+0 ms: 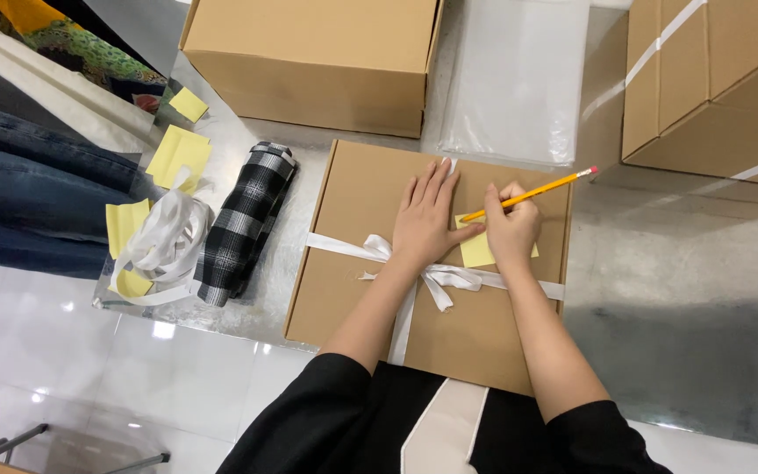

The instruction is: Packaging a garment into a plastic bag and placing it inside a cardboard box.

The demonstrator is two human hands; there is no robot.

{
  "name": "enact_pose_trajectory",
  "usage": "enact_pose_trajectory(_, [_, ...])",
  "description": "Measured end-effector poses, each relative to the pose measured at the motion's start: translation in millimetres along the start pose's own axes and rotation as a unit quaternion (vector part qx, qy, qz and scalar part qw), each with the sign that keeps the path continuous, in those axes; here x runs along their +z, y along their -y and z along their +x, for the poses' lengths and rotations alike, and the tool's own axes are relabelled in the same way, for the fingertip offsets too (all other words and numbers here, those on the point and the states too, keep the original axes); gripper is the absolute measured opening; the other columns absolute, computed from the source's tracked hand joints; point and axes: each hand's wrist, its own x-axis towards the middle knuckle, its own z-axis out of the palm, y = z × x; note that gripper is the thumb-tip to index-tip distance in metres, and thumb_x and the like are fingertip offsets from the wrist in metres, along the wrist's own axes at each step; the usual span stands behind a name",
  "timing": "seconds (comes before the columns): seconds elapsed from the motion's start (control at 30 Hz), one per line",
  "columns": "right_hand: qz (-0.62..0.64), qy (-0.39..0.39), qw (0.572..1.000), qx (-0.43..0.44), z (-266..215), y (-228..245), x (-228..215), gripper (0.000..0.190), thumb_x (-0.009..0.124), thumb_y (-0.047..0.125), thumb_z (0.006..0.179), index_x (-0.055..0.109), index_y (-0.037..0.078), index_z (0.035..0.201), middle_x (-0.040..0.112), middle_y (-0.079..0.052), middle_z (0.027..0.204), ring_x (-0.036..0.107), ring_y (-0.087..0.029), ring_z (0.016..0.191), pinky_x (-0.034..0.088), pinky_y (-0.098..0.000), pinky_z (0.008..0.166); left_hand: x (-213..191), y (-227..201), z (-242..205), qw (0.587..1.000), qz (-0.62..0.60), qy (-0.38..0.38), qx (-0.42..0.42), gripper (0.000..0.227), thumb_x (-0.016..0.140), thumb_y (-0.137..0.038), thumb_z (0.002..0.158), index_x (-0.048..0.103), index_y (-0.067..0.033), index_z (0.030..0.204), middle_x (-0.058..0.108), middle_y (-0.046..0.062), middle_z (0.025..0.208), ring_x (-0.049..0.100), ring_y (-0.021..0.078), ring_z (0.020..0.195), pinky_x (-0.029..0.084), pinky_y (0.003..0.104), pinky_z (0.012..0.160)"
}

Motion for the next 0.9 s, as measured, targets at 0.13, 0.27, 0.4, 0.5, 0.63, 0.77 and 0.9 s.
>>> enact_pose_trajectory(0.13, [0.027,-0.010,0.999,0.017,0,3,0,0.037,0.072,0.023,0.106,0.057,0.013,0.074,0.054,-0.006,0.048,0.054,-0.014,0.047,0.039,-0.0254,0.049,3,2,0,1.000,0.005,-0.016,0.009,0.103,0.075,-0.074,0.083,0.041,-0.0159,0.161,0.029,0.005,0.175,0.024,0.0265,0.164,0.018,0.051,0.136])
enact_pose_trajectory(0.27, [0.014,-0.015,1.000,0.005,2,-6,0,0.036,0.072,0.022,0.106,0.057,0.012,0.074,0.055,-0.009,0.049,0.053,-0.016,0.050,0.038,-0.0275,0.050,1,1,-1,1.000,0.006,-0.018,0.010,0.103,0.075,-0.075,0.082,0.042,-0.0166,0.160,0.031,0.005,0.175,0.025,0.0263,0.164,0.019,0.051,0.136])
enact_pose_trajectory(0.4, [0.002,-0.018,1.000,0.018,1,-3,-2,0.037,0.071,0.024,0.106,0.056,0.015,0.074,0.057,-0.007,0.049,0.055,-0.017,0.050,0.041,-0.0287,0.052,4,2,0,1.000,0.007,-0.017,0.009,0.102,0.074,-0.076,0.083,0.042,-0.0170,0.160,0.030,0.004,0.175,0.024,0.0259,0.164,0.018,0.051,0.136])
enact_pose_trajectory(0.5, [0.017,-0.022,0.999,0.046,-5,17,-4,0.038,0.071,0.027,0.106,0.055,0.016,0.073,0.053,-0.004,0.044,0.056,-0.017,0.045,0.043,-0.0274,0.051,6,3,0,1.000,0.008,-0.024,0.015,0.102,0.074,-0.076,0.082,0.043,-0.0168,0.159,0.031,0.004,0.174,0.025,0.0262,0.164,0.020,0.051,0.136])
enact_pose_trajectory(0.63, [0.003,-0.028,0.998,0.053,-1,6,-1,0.037,0.071,0.026,0.105,0.055,0.017,0.073,0.055,-0.004,0.046,0.060,-0.018,0.048,0.043,-0.0280,0.051,6,4,0,1.000,0.011,-0.025,0.014,0.102,0.073,-0.076,0.082,0.043,-0.0167,0.159,0.032,0.004,0.174,0.025,0.0260,0.164,0.019,0.051,0.136])
enact_pose_trajectory(0.77, [0.032,-0.023,0.998,0.054,-6,17,-2,0.036,0.069,0.027,0.107,0.057,0.016,0.075,0.053,-0.004,0.044,0.058,-0.016,0.042,0.042,-0.0262,0.047,8,5,-1,1.000,0.005,-0.023,0.014,0.102,0.074,-0.076,0.082,0.042,-0.0174,0.160,0.032,0.004,0.174,0.025,0.0260,0.164,0.019,0.051,0.136])
enact_pose_trajectory(0.9, [0.063,-0.015,0.997,0.050,-9,33,-6,0.037,0.067,0.022,0.108,0.055,0.014,0.074,0.049,-0.004,0.042,0.052,-0.016,0.039,0.039,-0.0252,0.045,5,4,0,1.000,0.007,-0.002,0.007,0.102,0.073,-0.076,0.084,0.040,-0.0180,0.161,0.028,0.004,0.176,0.022,0.0255,0.165,0.017,0.051,0.137])
